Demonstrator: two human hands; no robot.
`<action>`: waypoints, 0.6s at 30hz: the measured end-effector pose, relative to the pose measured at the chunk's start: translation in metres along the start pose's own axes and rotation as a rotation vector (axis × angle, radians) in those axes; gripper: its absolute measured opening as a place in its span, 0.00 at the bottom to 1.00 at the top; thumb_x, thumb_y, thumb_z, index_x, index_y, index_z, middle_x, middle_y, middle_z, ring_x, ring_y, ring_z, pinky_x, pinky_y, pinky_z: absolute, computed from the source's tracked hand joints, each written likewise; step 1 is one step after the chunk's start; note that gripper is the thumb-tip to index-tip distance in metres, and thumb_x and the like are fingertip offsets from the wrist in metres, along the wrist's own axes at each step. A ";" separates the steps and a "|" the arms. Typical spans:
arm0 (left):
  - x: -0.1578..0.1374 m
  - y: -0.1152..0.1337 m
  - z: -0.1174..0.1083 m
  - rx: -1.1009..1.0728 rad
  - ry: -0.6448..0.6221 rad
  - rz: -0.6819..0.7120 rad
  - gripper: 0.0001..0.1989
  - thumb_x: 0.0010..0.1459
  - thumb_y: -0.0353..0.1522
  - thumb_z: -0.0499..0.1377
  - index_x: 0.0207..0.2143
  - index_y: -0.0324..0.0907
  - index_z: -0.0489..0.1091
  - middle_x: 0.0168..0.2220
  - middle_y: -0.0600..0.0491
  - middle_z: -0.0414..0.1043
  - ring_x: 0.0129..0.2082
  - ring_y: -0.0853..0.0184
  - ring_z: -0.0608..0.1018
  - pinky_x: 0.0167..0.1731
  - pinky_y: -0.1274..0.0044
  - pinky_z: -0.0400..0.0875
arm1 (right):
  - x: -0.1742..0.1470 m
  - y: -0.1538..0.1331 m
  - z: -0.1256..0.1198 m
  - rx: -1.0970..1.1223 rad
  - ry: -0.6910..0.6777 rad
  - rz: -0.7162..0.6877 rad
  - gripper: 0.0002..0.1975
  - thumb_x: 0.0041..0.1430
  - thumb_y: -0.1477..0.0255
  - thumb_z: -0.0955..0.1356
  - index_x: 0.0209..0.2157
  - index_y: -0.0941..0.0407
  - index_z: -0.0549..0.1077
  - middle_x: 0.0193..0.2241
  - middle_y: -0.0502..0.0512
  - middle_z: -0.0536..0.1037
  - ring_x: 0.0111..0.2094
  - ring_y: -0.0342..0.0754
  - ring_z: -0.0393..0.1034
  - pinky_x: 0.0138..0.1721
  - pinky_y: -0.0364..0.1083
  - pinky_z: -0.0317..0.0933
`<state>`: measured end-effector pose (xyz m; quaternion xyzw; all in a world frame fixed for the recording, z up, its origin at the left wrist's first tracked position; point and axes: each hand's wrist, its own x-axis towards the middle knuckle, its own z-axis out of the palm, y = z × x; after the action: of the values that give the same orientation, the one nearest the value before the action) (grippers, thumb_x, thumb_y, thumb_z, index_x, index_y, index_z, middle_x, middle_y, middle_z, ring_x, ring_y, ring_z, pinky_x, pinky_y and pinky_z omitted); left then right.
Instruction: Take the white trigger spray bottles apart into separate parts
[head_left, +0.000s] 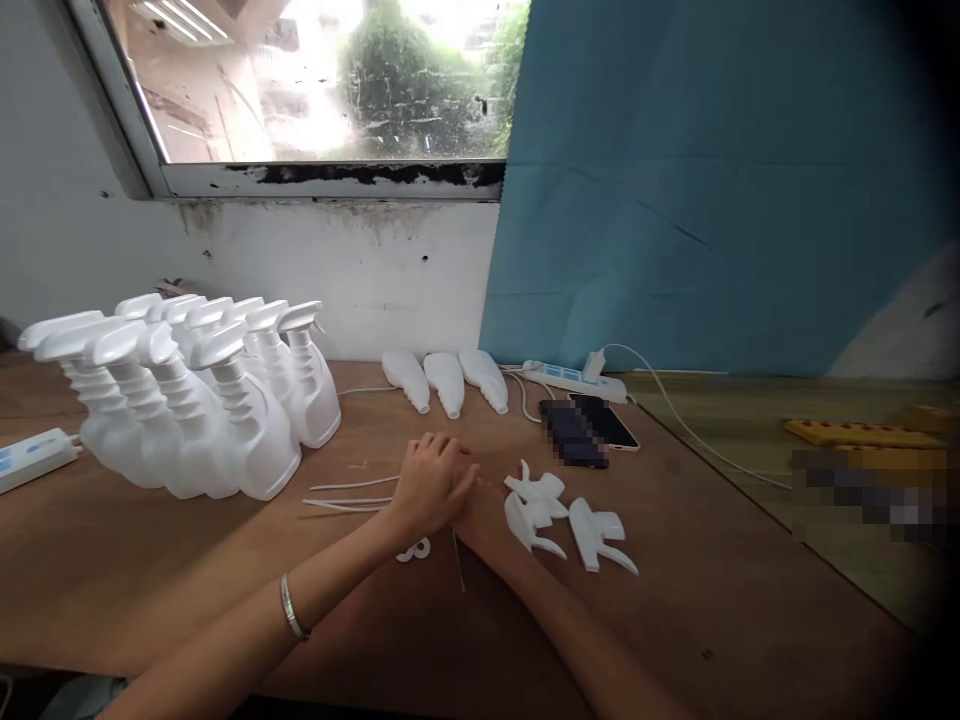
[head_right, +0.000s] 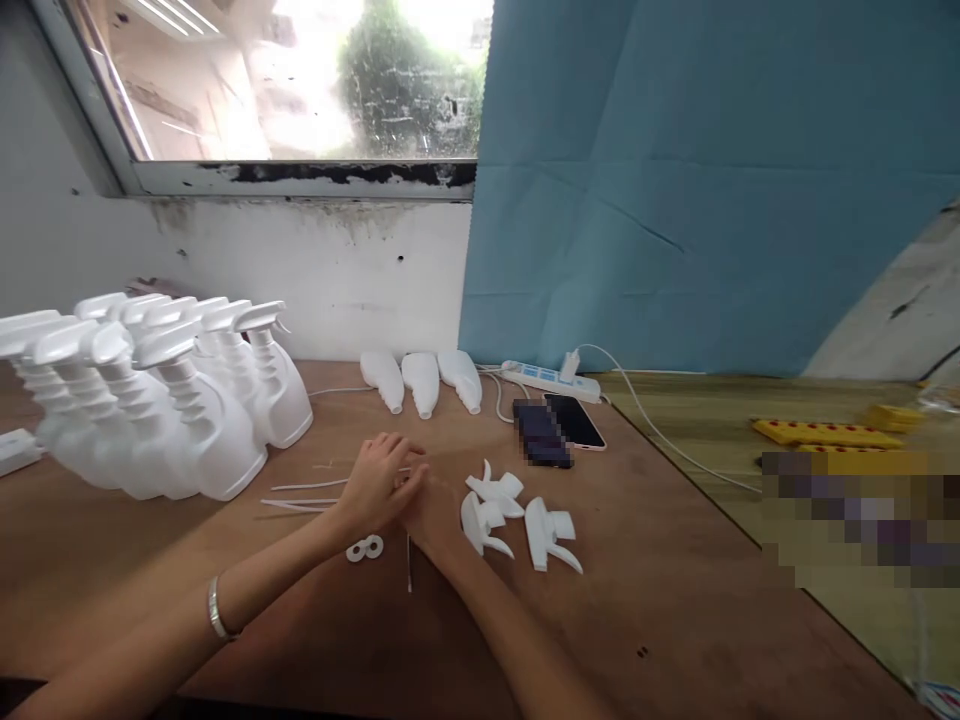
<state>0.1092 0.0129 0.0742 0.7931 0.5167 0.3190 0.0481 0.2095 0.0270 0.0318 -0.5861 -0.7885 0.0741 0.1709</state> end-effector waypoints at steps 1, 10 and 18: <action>-0.005 -0.011 -0.009 0.004 0.058 -0.004 0.08 0.57 0.34 0.49 0.36 0.41 0.65 0.37 0.48 0.68 0.40 0.60 0.67 0.41 0.69 0.56 | 0.003 0.001 -0.003 0.013 0.035 0.016 0.14 0.61 0.67 0.61 0.43 0.60 0.67 0.31 0.56 0.74 0.32 0.48 0.70 0.34 0.48 0.63; -0.031 -0.086 -0.032 -0.134 0.270 -0.204 0.04 0.51 0.30 0.51 0.28 0.41 0.65 0.29 0.51 0.68 0.33 0.62 0.69 0.34 0.72 0.62 | 0.056 -0.114 -0.037 0.469 0.305 -0.259 0.13 0.58 0.64 0.61 0.41 0.56 0.67 0.27 0.51 0.73 0.32 0.47 0.68 0.34 0.44 0.59; -0.051 -0.095 -0.041 -0.355 0.309 -0.190 0.07 0.48 0.30 0.52 0.33 0.41 0.64 0.33 0.51 0.67 0.33 0.65 0.70 0.33 0.74 0.65 | 0.102 -0.238 -0.019 0.783 -0.049 -0.311 0.37 0.41 0.51 0.68 0.46 0.62 0.63 0.45 0.64 0.68 0.46 0.57 0.61 0.43 0.54 0.59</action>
<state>-0.0021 0.0027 0.0447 0.6618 0.5260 0.5164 0.1368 -0.0239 0.0505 0.1437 -0.3488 -0.7838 0.3554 0.3709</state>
